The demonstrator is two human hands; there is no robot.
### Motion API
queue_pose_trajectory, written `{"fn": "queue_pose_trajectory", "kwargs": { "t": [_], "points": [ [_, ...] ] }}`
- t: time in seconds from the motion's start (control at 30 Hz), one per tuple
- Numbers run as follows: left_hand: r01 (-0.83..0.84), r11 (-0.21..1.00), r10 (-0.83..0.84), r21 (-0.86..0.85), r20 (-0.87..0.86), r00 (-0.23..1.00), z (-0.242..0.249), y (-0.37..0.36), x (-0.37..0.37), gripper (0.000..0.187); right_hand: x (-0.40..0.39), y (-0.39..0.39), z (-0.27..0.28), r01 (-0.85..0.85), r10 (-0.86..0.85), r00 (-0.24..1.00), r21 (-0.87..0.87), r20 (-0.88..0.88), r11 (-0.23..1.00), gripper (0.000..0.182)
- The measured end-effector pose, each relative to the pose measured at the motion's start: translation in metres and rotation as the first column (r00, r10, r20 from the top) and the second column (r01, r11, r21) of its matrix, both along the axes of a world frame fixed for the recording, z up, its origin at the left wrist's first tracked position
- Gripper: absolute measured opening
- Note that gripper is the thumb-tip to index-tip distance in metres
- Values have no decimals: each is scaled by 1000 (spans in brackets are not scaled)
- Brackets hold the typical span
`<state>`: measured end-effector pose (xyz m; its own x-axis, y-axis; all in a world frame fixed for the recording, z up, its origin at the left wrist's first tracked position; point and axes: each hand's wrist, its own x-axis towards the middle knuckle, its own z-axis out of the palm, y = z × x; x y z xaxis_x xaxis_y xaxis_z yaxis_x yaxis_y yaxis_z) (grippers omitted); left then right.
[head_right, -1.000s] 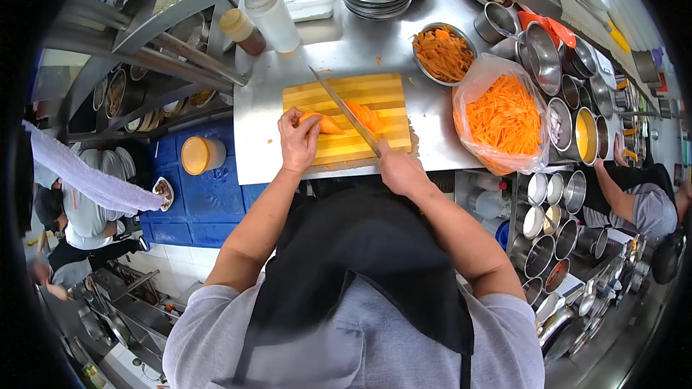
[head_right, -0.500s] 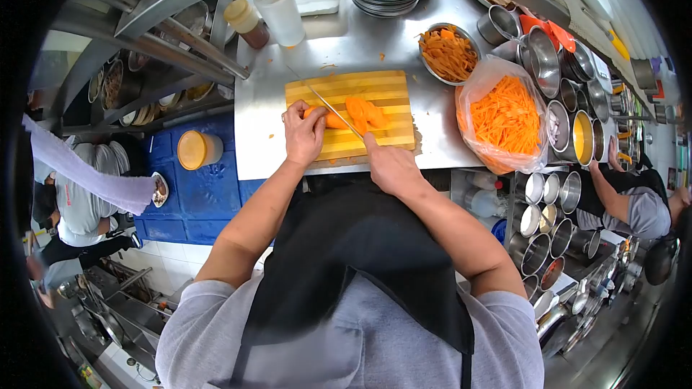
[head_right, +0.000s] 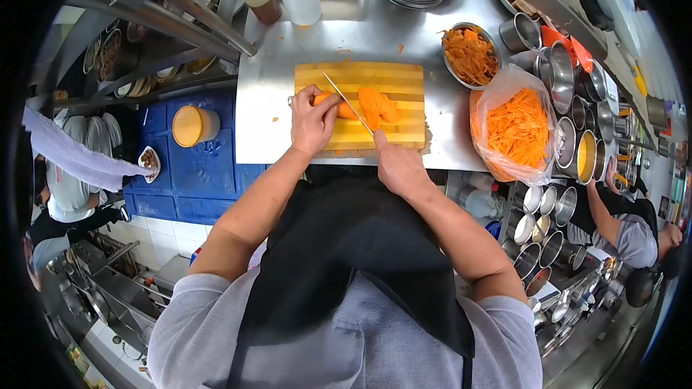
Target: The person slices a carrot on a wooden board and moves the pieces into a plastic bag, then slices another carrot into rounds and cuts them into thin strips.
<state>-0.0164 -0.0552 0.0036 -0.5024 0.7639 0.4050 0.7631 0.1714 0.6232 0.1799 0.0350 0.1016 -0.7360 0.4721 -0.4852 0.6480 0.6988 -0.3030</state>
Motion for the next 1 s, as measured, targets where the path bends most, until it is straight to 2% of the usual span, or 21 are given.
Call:
{"fn": "queue_pose_trajectory", "kwargs": {
  "t": [0.27, 0.33, 0.5, 0.67, 0.73, 1.0],
  "points": [
    [3, 999, -3, 39, -7, 1000, -4, 2, -4, 23, -25, 15, -29, 10, -10, 1000, -18, -20, 1000, 28],
    [-18, 1000, 19, -19, 34, 999, -4, 0, 0, 25, -24, 17, -19, 24, -24, 1000, -27, 0, 999, 28],
    [-13, 1000, 13, -4, 49, 999, -4, -1, -2, 25, -15, 9, 17, 18, -17, 1000, -65, 14, 998, 24],
    [-13, 1000, 12, 8, 59, 998, -5, -1, -2, 24, -1, 5, 21, -5, 4, 1000, -54, -18, 999, 24],
    [1, 999, -3, 51, 23, 1000, -5, 0, -3, 24, -1, 4, 15, 1, -2, 1000, -67, -24, 998, 24],
    [-14, 1000, 13, 19, 71, 997, -3, 0, -2, 23, -34, 7, -29, 46, -47, 999, -52, -11, 998, 31]
  ]
}}
